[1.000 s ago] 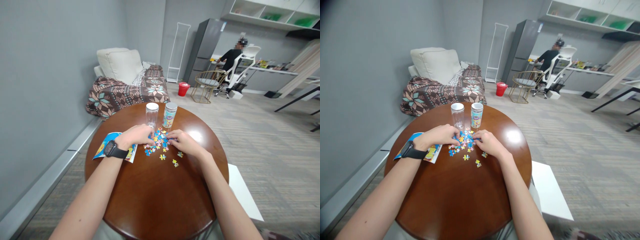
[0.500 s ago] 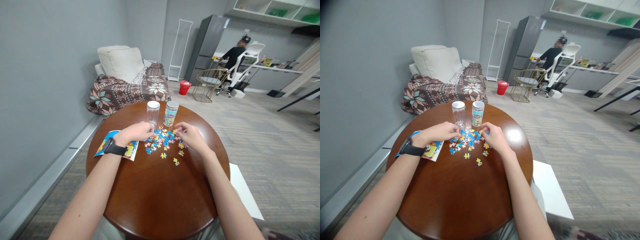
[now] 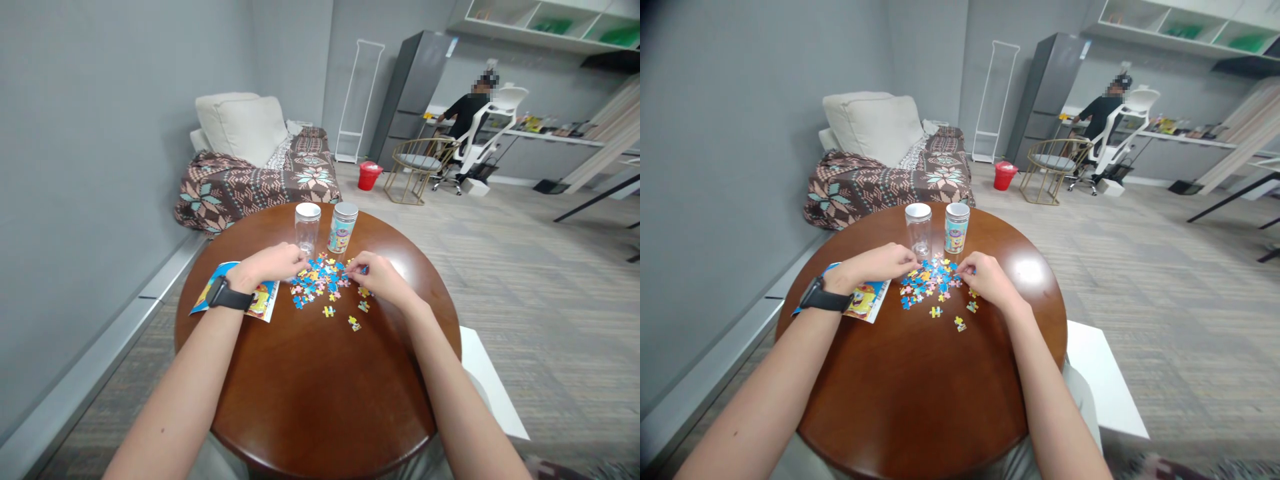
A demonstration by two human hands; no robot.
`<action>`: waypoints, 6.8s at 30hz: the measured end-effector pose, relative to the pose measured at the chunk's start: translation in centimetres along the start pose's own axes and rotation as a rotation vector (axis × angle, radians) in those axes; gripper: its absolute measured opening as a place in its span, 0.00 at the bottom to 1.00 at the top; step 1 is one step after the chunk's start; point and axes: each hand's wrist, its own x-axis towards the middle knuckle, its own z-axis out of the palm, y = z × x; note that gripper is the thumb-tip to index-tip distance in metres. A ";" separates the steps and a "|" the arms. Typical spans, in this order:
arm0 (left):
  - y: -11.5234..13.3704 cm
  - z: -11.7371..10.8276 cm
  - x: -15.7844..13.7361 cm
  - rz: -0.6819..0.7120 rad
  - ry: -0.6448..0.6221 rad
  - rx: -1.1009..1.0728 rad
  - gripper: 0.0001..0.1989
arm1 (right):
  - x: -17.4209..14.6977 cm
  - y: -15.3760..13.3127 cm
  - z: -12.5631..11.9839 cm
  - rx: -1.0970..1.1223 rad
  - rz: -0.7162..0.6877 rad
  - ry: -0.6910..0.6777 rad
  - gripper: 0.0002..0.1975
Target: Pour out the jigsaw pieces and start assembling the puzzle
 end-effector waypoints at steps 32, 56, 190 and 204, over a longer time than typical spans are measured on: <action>0.3 -0.8 -1.1 -0.176 -0.121 0.110 0.10 | -0.1 -0.4 0.0 -0.045 -0.069 -0.061 0.10; 1.0 -0.1 -0.3 -0.059 -0.079 0.070 0.08 | -0.3 1.6 -1.4 -0.126 0.467 0.128 0.11; 1.3 0.5 0.2 -0.023 -0.006 0.151 0.15 | -0.6 -1.0 -1.5 0.138 0.000 -0.220 0.11; 2.0 0.2 0.0 -0.009 -0.014 0.160 0.14 | -0.8 -1.0 -0.9 0.163 -0.058 -0.366 0.08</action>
